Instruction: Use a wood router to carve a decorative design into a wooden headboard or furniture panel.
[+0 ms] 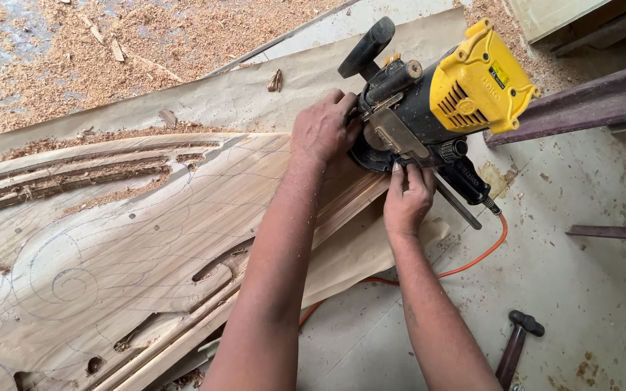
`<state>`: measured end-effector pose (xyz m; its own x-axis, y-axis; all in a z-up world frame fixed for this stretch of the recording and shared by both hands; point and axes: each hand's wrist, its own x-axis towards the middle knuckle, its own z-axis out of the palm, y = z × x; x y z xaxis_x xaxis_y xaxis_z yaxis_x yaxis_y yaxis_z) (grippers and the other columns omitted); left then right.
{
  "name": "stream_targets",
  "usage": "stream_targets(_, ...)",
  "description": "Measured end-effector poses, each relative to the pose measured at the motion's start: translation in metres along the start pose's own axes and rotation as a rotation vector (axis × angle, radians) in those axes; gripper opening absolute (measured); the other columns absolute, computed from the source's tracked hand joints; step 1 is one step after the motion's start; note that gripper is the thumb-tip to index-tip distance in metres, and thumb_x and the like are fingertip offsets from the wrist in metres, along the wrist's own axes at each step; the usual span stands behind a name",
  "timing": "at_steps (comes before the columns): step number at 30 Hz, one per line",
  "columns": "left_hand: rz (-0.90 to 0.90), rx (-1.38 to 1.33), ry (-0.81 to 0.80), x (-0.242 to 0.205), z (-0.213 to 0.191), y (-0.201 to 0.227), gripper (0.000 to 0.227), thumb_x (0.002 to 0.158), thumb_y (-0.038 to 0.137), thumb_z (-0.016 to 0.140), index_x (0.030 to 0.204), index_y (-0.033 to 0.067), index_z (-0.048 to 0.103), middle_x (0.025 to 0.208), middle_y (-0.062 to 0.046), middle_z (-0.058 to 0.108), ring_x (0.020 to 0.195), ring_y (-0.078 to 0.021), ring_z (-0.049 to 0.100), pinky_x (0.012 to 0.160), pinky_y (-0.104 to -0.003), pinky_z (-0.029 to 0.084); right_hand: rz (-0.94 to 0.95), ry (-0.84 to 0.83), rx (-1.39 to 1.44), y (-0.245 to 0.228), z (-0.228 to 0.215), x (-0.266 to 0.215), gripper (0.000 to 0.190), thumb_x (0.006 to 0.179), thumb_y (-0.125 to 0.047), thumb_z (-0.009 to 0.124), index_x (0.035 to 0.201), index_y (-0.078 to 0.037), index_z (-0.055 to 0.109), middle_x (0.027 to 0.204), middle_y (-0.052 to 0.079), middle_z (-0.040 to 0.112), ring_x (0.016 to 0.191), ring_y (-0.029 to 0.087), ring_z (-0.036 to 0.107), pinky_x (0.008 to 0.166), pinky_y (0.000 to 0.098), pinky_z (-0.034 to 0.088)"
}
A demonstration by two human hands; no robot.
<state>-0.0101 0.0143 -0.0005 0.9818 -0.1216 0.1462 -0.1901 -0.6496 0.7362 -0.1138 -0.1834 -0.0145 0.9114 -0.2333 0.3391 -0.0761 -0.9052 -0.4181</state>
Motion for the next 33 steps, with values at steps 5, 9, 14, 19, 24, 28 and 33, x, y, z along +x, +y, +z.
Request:
stream_targets(5,0.003,-0.003,-0.019,-0.002,-0.002,-0.001,0.034,0.091,0.036,0.072,0.118,0.0188,0.062,0.112,-0.007,0.064,0.102,-0.0320,0.069,0.082,-0.046,0.056,-0.043,0.026,-0.001,-0.002,-0.002,-0.004,0.020,0.103,-0.019,0.067,0.110,-0.002,0.073,0.114,0.013,0.065,0.115,0.034,0.060,0.097,0.0483,0.051)
stream_targets(9,0.012,-0.003,-0.020,-0.001,-0.003,0.000,0.035,0.088,0.034,0.074,0.118,0.0195,0.062,0.112,-0.008,0.065,0.103,-0.0323,0.068,0.083,-0.046,0.056,-0.037,0.022,-0.012,-0.002,-0.002,-0.004,0.020,0.104,-0.019,0.067,0.110,-0.001,0.072,0.113,0.013,0.064,0.114,0.033,0.060,0.097,0.0482,0.051)
stream_targets(14,0.027,-0.011,-0.010,0.000,-0.001,-0.002,0.037,0.086,0.033,0.076,0.118,0.0196,0.063,0.112,-0.008,0.065,0.103,-0.0328,0.068,0.082,-0.047,0.056,-0.011,0.010,0.003,-0.003,-0.003,-0.007,0.021,0.103,-0.019,0.066,0.111,0.000,0.072,0.113,0.014,0.065,0.115,0.034,0.061,0.097,0.0475,0.052)
stream_targets(19,0.021,-0.015,-0.018,0.000,-0.001,-0.002,0.039,0.083,0.033,0.077,0.118,0.0205,0.063,0.112,-0.007,0.065,0.103,-0.0322,0.068,0.082,-0.047,0.056,-0.008,0.011,-0.009,-0.004,-0.004,-0.009,0.021,0.103,-0.019,0.066,0.111,0.000,0.073,0.114,0.014,0.065,0.114,0.035,0.061,0.096,0.0472,0.052)
stream_targets(24,0.031,-0.014,-0.037,-0.001,-0.006,0.000,0.041,0.083,0.033,0.079,0.118,0.0208,0.063,0.112,-0.007,0.065,0.104,-0.0324,0.068,0.082,-0.046,0.056,0.004,0.002,0.009,-0.004,-0.005,-0.010,0.020,0.104,-0.018,0.066,0.110,0.000,0.072,0.108,0.012,0.066,0.110,0.032,0.062,0.092,0.0457,0.054)
stream_targets(28,0.033,-0.015,-0.033,0.000,-0.002,-0.002,0.044,0.081,0.034,0.080,0.118,0.0207,0.062,0.111,-0.007,0.065,0.103,-0.0321,0.068,0.082,-0.046,0.056,-0.039,0.024,0.009,-0.009,-0.008,-0.012,0.019,0.104,-0.017,0.067,0.111,-0.001,0.073,0.107,0.012,0.067,0.108,0.031,0.063,0.092,0.0450,0.053)
stream_targets(33,0.058,-0.010,-0.031,0.000,-0.002,-0.003,0.044,0.082,0.035,0.081,0.119,0.0206,0.063,0.110,-0.007,0.066,0.103,-0.0327,0.068,0.084,-0.046,0.056,0.051,-0.032,0.037,-0.016,-0.013,-0.014,0.019,0.104,-0.017,0.065,0.111,0.000,0.072,0.105,0.012,0.067,0.102,0.030,0.065,0.085,0.0421,0.055)
